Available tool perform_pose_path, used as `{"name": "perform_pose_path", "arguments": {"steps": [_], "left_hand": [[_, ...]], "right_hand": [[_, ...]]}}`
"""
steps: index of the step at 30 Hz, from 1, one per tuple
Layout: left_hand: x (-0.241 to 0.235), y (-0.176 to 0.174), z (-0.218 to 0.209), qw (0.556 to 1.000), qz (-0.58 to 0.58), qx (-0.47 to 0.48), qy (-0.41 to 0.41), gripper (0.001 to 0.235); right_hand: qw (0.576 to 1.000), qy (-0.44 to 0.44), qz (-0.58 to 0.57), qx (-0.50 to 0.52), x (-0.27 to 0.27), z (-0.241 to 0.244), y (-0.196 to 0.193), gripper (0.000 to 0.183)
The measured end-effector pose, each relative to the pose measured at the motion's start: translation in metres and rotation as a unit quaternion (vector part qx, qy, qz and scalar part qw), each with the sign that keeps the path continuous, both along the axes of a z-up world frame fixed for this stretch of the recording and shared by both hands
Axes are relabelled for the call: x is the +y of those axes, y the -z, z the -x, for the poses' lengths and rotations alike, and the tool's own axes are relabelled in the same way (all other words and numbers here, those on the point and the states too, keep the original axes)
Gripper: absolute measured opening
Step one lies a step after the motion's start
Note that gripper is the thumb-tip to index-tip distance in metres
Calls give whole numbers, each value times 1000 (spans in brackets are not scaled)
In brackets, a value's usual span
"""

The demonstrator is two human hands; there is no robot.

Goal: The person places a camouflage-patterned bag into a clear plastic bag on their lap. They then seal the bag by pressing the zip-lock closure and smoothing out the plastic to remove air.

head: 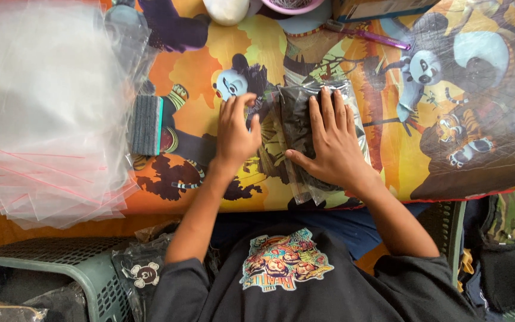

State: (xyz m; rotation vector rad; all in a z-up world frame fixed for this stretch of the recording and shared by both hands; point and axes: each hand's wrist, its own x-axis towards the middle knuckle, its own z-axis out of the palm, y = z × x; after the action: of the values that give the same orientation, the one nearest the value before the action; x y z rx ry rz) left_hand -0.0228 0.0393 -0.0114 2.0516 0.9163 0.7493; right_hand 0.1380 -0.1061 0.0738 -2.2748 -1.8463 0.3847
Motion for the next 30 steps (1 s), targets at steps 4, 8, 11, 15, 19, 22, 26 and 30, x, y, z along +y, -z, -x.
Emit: {"name": "perform_pose_path", "arguments": {"steps": [4, 8, 11, 15, 19, 22, 26, 30], "left_hand": [[40, 7, -20, 986, -29, 134, 96, 43], [54, -23, -30, 972, -20, 128, 198, 32], [58, -28, -36, 964, 18, 96, 246, 19], [52, -17, -46, 969, 12, 56, 242, 15], [40, -24, -55, 961, -155, 86, 212, 13], [42, 0, -49, 965, -154, 87, 192, 12], [51, -18, -35, 970, -80, 56, 222, 7], [58, -54, -33, 966, 126, 47, 220, 16]], "right_hand": [[994, 10, -76, 72, -10, 2, 23, 107], [989, 15, -109, 94, -11, -3, 35, 107], [987, 13, -120, 103, -11, -4, 38, 106], [984, 7, -125, 130, -12, -5, 40, 108], [988, 20, -111, 103, -12, -5, 39, 108], [993, 27, -95, 64, -14, -3, 33, 106], [993, 37, -95, 54, -14, -3, 35, 106], [995, 36, -87, 19, -14, 1, 41, 102]]}}
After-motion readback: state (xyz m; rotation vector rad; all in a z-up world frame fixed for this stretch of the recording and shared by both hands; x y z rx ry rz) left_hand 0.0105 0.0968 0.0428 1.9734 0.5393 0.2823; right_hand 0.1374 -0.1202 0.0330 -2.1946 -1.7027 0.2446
